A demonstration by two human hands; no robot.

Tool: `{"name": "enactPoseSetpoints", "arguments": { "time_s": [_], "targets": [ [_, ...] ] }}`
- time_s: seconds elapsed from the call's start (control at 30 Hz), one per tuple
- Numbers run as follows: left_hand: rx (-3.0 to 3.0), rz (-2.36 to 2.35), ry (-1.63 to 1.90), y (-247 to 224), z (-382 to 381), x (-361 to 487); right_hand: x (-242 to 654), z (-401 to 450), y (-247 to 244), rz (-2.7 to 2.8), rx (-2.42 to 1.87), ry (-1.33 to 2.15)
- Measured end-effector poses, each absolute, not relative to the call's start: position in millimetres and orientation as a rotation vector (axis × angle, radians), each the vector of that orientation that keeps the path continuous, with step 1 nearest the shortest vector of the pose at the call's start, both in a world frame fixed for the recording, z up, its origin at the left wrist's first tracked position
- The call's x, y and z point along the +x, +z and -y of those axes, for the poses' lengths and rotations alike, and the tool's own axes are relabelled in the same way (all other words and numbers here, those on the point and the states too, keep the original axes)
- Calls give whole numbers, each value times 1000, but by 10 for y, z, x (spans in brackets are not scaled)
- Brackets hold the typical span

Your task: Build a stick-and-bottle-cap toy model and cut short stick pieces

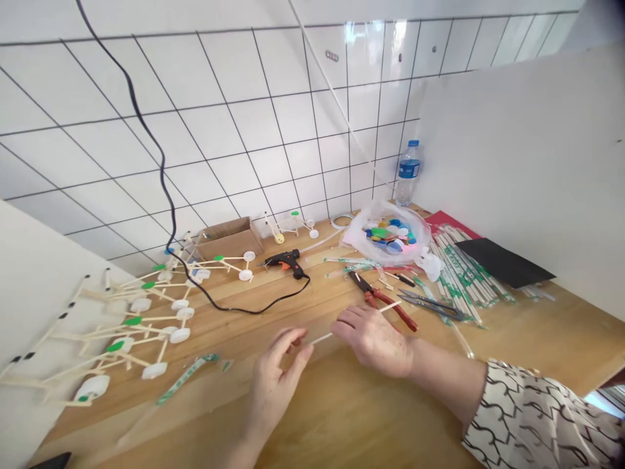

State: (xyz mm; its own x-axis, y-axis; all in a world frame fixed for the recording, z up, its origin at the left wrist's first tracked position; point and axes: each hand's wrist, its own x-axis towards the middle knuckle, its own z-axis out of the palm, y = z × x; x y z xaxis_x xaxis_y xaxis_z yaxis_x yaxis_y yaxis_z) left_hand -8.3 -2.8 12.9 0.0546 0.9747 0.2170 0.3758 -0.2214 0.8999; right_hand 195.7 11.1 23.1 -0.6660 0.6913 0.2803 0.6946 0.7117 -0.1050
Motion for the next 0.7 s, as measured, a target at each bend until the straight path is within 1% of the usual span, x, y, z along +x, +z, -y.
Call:
{"name": "enactPoseSetpoints", "arguments": {
  "time_s": [0.17,0.4,0.53,0.7],
  "targets": [
    [1757,-1321,988,15,60,-87,1922,-60,218,2611,-972,-78],
    [1641,-1513,989,94,-39,-246,2109,-252,342,2117,-1238,-104],
    [1619,-1511,996,42,-70,-291,2222,-376,283,1935,-1292,81],
    [1743,-1530,990,9,-68,-288,2215,-397,287,1727,-1397,499]
  ]
}}
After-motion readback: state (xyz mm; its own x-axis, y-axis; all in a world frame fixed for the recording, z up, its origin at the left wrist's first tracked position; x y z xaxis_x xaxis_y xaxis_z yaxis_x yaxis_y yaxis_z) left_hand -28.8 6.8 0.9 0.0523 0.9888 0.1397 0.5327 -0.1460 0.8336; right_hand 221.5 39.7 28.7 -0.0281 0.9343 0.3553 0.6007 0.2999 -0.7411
